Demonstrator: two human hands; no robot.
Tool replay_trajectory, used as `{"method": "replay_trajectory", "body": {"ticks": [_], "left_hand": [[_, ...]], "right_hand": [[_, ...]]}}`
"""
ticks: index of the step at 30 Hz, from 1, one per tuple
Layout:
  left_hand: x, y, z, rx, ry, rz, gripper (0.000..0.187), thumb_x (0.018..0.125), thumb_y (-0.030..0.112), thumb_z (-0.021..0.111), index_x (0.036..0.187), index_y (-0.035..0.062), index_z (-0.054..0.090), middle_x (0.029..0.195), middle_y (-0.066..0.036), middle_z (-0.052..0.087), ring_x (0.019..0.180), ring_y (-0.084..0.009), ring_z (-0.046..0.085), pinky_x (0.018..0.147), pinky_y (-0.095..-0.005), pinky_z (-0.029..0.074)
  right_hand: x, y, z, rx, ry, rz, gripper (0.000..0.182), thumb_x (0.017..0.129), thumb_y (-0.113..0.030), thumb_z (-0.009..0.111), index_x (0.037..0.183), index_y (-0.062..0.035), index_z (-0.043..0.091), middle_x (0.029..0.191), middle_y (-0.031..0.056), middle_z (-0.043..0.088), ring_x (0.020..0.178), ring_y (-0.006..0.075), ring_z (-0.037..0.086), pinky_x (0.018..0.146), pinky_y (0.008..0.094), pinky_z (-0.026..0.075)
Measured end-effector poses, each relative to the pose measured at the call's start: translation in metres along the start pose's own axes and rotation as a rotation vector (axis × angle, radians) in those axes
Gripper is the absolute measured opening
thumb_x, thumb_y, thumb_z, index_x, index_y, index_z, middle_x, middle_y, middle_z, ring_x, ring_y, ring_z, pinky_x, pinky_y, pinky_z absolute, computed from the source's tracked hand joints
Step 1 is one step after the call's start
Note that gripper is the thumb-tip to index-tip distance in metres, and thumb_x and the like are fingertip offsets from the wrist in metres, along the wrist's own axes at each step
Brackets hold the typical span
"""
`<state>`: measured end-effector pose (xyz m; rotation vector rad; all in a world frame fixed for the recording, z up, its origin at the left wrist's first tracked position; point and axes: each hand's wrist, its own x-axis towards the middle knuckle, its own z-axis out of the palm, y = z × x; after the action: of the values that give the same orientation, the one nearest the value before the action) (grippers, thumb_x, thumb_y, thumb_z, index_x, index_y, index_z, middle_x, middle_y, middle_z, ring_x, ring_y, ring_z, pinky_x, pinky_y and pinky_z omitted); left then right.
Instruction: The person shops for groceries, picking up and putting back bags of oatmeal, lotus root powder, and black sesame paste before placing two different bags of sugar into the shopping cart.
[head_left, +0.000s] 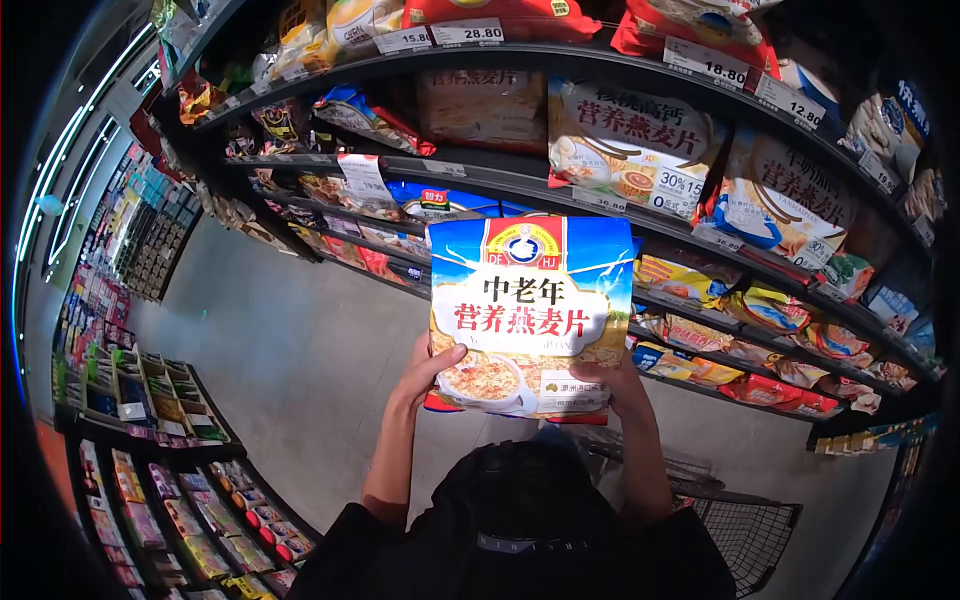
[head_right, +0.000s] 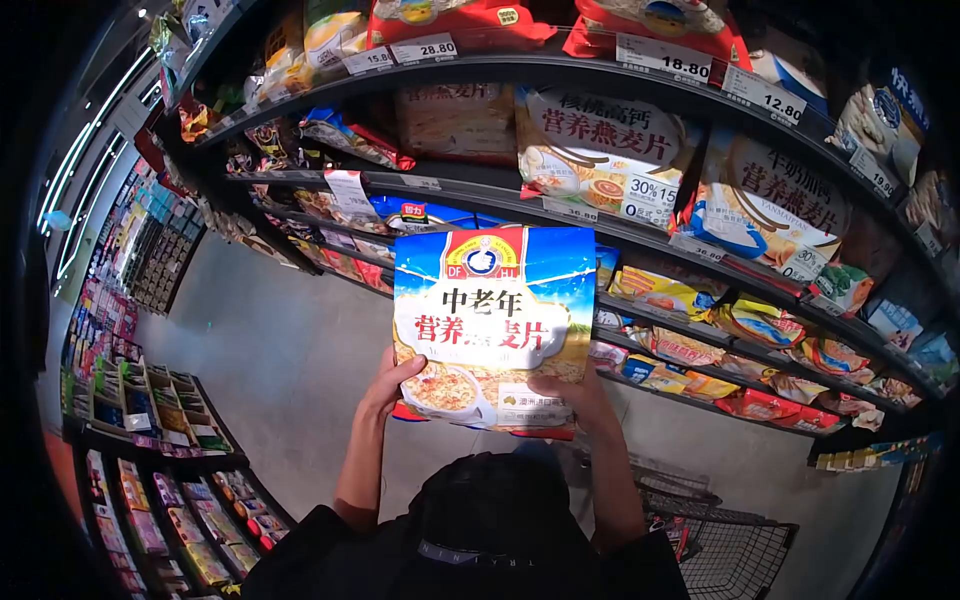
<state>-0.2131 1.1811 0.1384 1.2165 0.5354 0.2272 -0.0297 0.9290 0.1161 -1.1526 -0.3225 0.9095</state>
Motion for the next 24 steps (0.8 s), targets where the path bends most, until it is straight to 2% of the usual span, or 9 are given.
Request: {"method": "replay_trajectory", "body": {"ticks": [4, 6, 7, 10, 14, 18, 20, 21, 24], "left_hand": [[0.009, 0.001, 0.0, -0.002, -0.02, -0.001, 0.074, 0.078, 0.026, 0.079, 0.136, -0.0027, 0.043, 0.13, -0.016, 0.058, 0.114, -0.0236, 0.061, 0.098, -0.0365, 0.049], [0.008, 0.006, 0.003, -0.03, -0.054, 0.045, 0.069, 0.079, 0.018, 0.079, 0.136, -0.0023, 0.044, 0.128, -0.014, 0.059, 0.115, -0.0215, 0.059, 0.1, -0.0358, 0.047], [0.009, 0.008, 0.004, -0.022, -0.061, 0.065, 0.072, 0.078, 0.018, 0.079, 0.137, -0.0011, 0.043, 0.129, -0.014, 0.058, 0.117, -0.0212, 0.057, 0.101, -0.0361, 0.045], [0.015, 0.003, -0.004, -0.019, -0.071, 0.075, 0.074, 0.079, 0.017, 0.079, 0.139, -0.0002, 0.041, 0.131, -0.013, 0.057, 0.119, -0.0207, 0.056, 0.102, -0.036, 0.044], [0.017, 0.004, -0.013, -0.061, -0.054, 0.07, 0.075, 0.079, 0.017, 0.079, 0.141, 0.0002, 0.04, 0.132, -0.012, 0.056, 0.121, -0.0203, 0.054, 0.103, -0.0356, 0.043], [0.024, 0.008, -0.036, -0.067, -0.021, 0.107, 0.076, 0.079, 0.018, 0.079, 0.141, 0.001, 0.04, 0.132, -0.012, 0.056, 0.121, -0.0201, 0.054, 0.103, -0.0353, 0.042], [0.035, 0.025, -0.047, -0.072, -0.014, 0.145, 0.076, 0.079, 0.019, 0.078, 0.142, 0.0016, 0.039, 0.132, -0.011, 0.056, 0.121, -0.0197, 0.054, 0.104, -0.0351, 0.042], [0.042, 0.032, -0.055, -0.077, -0.024, 0.15, 0.077, 0.08, 0.018, 0.077, 0.144, 0.0019, 0.037, 0.133, -0.011, 0.055, 0.122, -0.0194, 0.053, 0.104, -0.035, 0.041], [0.065, 0.057, -0.072, -0.082, -0.028, 0.234, 0.077, 0.082, 0.017, 0.076, 0.146, 0.0017, 0.035, 0.135, -0.011, 0.053, 0.123, -0.0193, 0.053, 0.104, -0.0346, 0.041]], "right_hand": [[0.005, -0.007, -0.007, -0.006, -0.059, -0.028, 0.061, 0.071, -0.007, 0.082, 0.125, -0.0017, 0.055, 0.113, 0.0091, 0.065, 0.103, 0.0184, 0.063, 0.09, 0.0317, 0.049], [0.003, -0.02, -0.003, -0.091, 0.012, -0.025, 0.059, 0.074, -0.01, 0.081, 0.126, -0.0007, 0.054, 0.113, 0.0096, 0.065, 0.103, 0.0189, 0.063, 0.089, 0.0323, 0.051], [0.008, -0.026, -0.006, -0.183, -0.062, -0.025, 0.054, 0.076, -0.01, 0.081, 0.124, -0.0023, 0.057, 0.112, 0.0074, 0.067, 0.103, 0.0183, 0.063, 0.094, 0.034, 0.049], [0.014, -0.029, -0.006, -0.383, -0.086, -0.032, 0.051, 0.077, -0.013, 0.081, 0.122, -0.0023, 0.058, 0.112, 0.0076, 0.066, 0.102, 0.0171, 0.062, 0.091, 0.0331, 0.05], [0.018, -0.052, 0.016, -0.511, -0.024, 0.049, 0.049, 0.079, -0.013, 0.079, 0.122, -0.0028, 0.06, 0.111, 0.0085, 0.068, 0.102, 0.016, 0.062, 0.087, 0.0323, 0.051], [0.034, -0.062, 0.044, -0.545, 0.014, 0.007, 0.052, 0.079, -0.012, 0.078, 0.125, -0.0022, 0.057, 0.114, 0.0076, 0.066, 0.103, 0.0157, 0.061, 0.089, 0.0321, 0.05], [0.047, -0.06, 0.056, -0.344, -0.089, -0.115, 0.051, 0.08, -0.008, 0.075, 0.126, -0.001, 0.055, 0.115, 0.0061, 0.064, 0.103, 0.0149, 0.06, 0.089, 0.0319, 0.05], [0.056, -0.06, 0.067, -0.363, -0.078, -0.23, 0.046, 0.081, -0.003, 0.071, 0.124, -0.0001, 0.056, 0.114, 0.0048, 0.064, 0.101, 0.0132, 0.059, 0.089, 0.0301, 0.049], [0.085, -0.055, 0.085, -0.24, -0.052, -0.226, 0.044, 0.082, 0.0, 0.068, 0.124, -0.0008, 0.056, 0.114, 0.0047, 0.063, 0.1, 0.012, 0.059, 0.09, 0.0282, 0.049]]}}
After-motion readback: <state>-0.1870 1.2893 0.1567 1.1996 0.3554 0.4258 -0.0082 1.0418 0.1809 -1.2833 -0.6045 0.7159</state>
